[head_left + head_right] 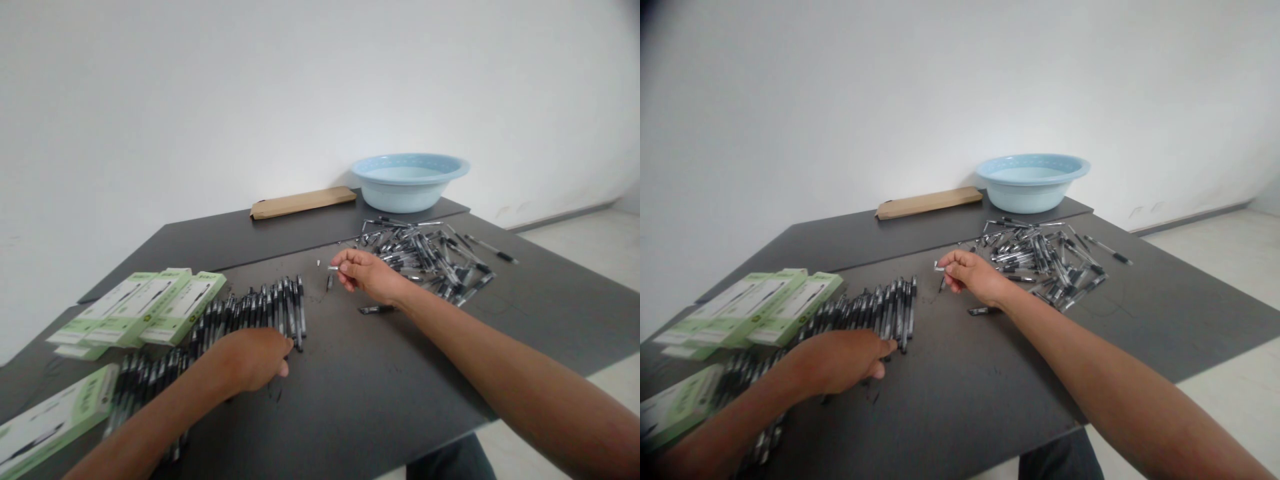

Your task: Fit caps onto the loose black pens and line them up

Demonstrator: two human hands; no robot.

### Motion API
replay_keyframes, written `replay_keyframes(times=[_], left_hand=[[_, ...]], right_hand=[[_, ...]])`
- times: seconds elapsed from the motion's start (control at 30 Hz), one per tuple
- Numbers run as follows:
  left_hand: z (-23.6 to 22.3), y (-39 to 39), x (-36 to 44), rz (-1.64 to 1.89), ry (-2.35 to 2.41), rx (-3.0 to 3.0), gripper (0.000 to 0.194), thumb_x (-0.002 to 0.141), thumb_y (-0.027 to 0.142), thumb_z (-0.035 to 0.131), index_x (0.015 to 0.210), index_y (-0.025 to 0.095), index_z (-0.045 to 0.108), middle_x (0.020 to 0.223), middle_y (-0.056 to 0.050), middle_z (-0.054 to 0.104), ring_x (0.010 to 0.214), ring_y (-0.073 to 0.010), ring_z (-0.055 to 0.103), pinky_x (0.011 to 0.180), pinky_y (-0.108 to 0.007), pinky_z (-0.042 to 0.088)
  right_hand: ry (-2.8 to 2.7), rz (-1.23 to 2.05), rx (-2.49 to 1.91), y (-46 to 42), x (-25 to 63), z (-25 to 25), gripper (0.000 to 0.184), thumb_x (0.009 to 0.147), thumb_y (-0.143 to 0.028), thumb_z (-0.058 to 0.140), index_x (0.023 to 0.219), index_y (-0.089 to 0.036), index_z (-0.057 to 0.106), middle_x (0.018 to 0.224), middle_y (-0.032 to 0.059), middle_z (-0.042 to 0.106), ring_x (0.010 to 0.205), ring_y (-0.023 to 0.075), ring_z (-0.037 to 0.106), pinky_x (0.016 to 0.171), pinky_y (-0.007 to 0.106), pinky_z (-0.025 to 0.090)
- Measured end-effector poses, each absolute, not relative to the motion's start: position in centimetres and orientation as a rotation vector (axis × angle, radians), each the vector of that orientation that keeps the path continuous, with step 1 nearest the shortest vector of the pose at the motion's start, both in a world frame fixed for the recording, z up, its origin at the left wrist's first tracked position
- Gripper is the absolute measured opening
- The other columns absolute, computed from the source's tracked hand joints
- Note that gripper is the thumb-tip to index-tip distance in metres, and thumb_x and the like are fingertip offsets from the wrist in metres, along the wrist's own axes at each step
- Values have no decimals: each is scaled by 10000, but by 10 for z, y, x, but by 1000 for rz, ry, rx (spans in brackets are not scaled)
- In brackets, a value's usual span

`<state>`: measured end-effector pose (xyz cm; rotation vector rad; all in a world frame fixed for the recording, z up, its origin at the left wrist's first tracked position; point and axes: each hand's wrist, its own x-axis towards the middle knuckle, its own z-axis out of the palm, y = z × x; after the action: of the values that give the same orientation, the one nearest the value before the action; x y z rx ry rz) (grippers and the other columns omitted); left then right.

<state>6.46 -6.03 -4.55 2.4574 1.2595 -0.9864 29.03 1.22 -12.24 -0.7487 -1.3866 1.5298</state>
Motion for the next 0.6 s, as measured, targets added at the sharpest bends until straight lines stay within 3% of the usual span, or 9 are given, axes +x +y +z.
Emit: replay_keyframes(times=[0.13,0.33,0.6], left_hand=[[-43,-61,68,-993,1269,2463,353,853,235,509,1181,141,599,1028,-148,683,912,-282,643,766,-351,493],[-48,-60,64,-916,1270,2479,324,817,242,521,1104,144,635,938,-118,696,848,-260,646,726,-318,486],[-54,-58,60,-850,1272,2482,317,794,224,507,1079,165,633,914,-87,699,816,-239,646,711,-307,484]], right_hand=[[-1598,1357,-858,12,292,-122,133,805,-221,512,915,-158,551,645,-29,517,528,85,460,516,207,355],[-2222,558,-1089,5,297,-114,184,781,-99,495,936,-164,569,734,-4,573,659,111,495,627,218,342],[-2552,332,-1201,4,298,-115,129,834,-178,492,927,-179,581,824,53,646,743,165,564,633,239,330]])
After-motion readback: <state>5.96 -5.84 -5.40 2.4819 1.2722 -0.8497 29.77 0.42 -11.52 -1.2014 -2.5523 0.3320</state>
